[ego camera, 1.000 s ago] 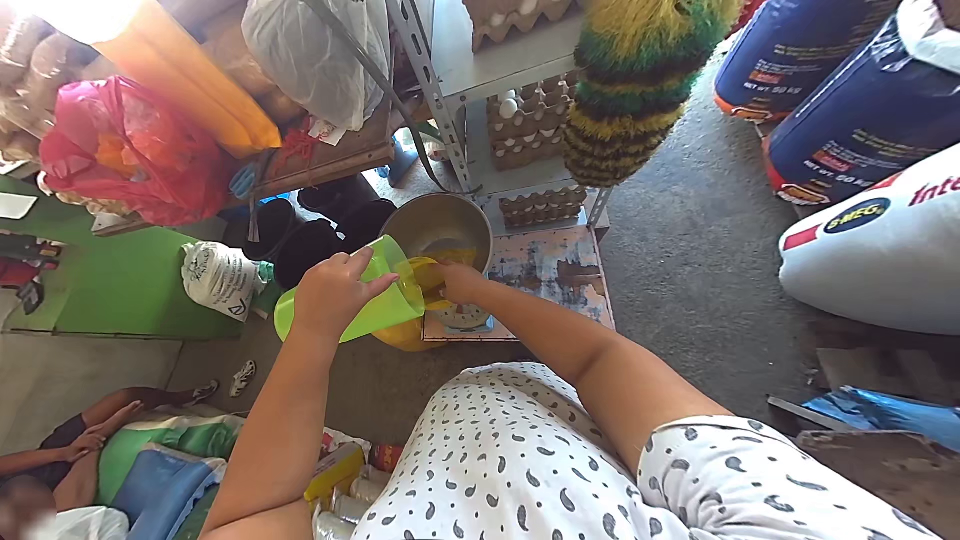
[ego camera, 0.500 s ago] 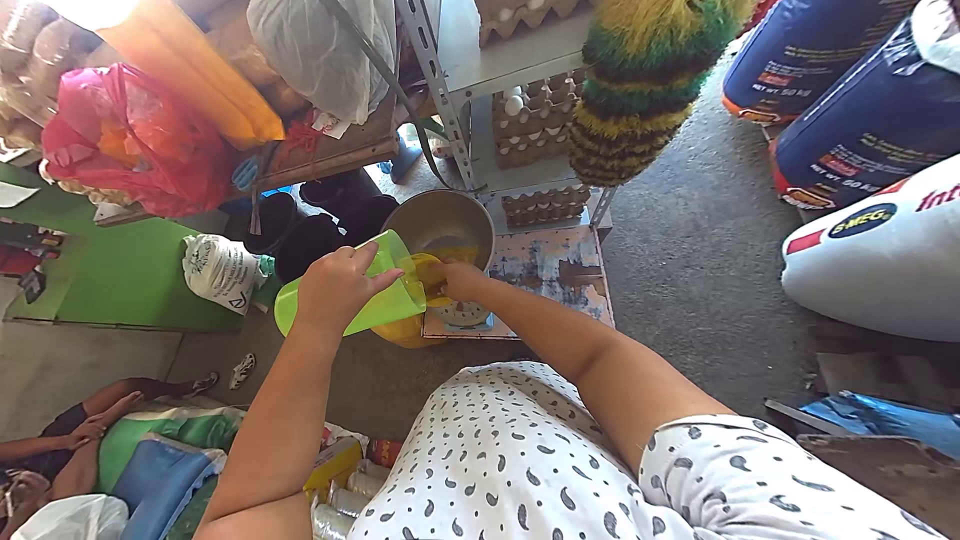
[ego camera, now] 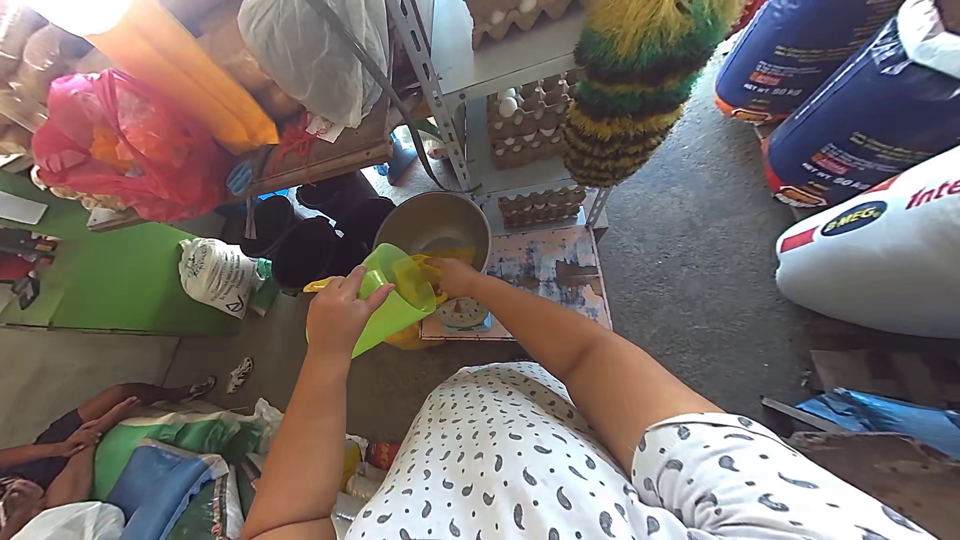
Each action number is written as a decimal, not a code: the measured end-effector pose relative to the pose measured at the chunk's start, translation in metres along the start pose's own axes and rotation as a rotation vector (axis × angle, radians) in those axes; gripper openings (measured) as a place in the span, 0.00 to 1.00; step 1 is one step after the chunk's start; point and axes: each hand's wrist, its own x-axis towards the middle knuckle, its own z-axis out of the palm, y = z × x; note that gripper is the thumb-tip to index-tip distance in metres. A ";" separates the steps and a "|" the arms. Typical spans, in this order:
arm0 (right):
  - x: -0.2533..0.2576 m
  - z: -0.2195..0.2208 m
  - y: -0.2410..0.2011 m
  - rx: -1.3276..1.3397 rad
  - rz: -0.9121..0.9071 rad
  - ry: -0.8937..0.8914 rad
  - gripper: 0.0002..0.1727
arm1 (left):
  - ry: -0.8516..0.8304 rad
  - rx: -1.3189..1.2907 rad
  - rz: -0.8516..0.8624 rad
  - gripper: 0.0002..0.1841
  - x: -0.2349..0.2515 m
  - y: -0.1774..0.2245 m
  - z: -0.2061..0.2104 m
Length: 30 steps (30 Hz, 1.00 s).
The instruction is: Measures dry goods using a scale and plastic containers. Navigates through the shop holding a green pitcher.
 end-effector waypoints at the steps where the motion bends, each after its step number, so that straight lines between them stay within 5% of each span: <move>1: 0.001 0.001 0.000 0.001 -0.003 0.000 0.43 | 0.012 0.000 -0.004 0.34 -0.003 -0.001 0.003; 22: -0.004 0.007 -0.007 -0.119 0.000 -0.040 0.42 | 0.187 0.010 0.031 0.32 -0.036 -0.008 0.025; 30: -0.010 -0.005 -0.015 -0.191 -0.036 0.040 0.44 | 0.290 -0.190 -0.268 0.30 -0.067 -0.011 0.018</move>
